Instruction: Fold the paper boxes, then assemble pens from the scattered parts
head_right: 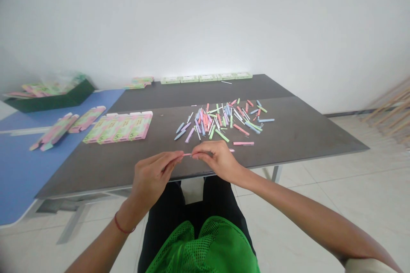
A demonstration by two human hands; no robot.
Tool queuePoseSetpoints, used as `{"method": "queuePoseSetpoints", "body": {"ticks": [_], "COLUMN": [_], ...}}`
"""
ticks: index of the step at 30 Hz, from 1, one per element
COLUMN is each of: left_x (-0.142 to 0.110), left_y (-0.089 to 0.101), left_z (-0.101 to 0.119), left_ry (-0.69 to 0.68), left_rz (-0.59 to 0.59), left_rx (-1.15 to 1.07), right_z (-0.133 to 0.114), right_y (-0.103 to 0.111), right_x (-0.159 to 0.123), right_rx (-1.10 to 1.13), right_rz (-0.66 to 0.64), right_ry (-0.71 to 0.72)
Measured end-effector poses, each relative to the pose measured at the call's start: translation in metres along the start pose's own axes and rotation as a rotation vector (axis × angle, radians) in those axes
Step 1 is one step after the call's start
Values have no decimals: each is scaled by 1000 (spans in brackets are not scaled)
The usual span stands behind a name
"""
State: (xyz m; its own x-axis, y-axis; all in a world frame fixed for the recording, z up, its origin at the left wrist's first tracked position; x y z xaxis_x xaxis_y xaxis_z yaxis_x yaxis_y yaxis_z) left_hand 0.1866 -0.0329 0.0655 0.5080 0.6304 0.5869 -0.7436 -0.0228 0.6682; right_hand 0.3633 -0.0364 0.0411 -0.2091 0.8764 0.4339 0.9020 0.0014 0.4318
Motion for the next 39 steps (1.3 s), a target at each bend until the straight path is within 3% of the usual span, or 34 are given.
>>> {"method": "queuePoseSetpoints", "body": {"ticks": [24, 39], "left_x": [-8, -15], "left_y": [-2, -18], "left_z": [-6, -31], "left_ry": [53, 353], "left_rz": [-11, -7], "left_rx": [-47, -346], "right_z": [11, 24], "right_y": [-10, -16], "right_x": [-1, -4], "right_rx": [79, 232], "right_rz": [-93, -123], "right_ry": [-33, -112]}}
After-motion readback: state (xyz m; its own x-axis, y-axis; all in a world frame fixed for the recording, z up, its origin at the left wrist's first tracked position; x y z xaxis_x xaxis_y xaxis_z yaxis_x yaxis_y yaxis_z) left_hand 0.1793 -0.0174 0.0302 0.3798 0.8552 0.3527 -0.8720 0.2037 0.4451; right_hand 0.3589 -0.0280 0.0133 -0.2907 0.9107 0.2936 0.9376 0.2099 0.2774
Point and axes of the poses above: each hand's wrist, its own x-axis towards the middle knuckle, its own y-axis out of the back of the hand, z = x × y, the point moved 7 cm from there along x, towards the middle knuckle, and after that the axes turned 3 degrees about y, right-handed, at the moved point
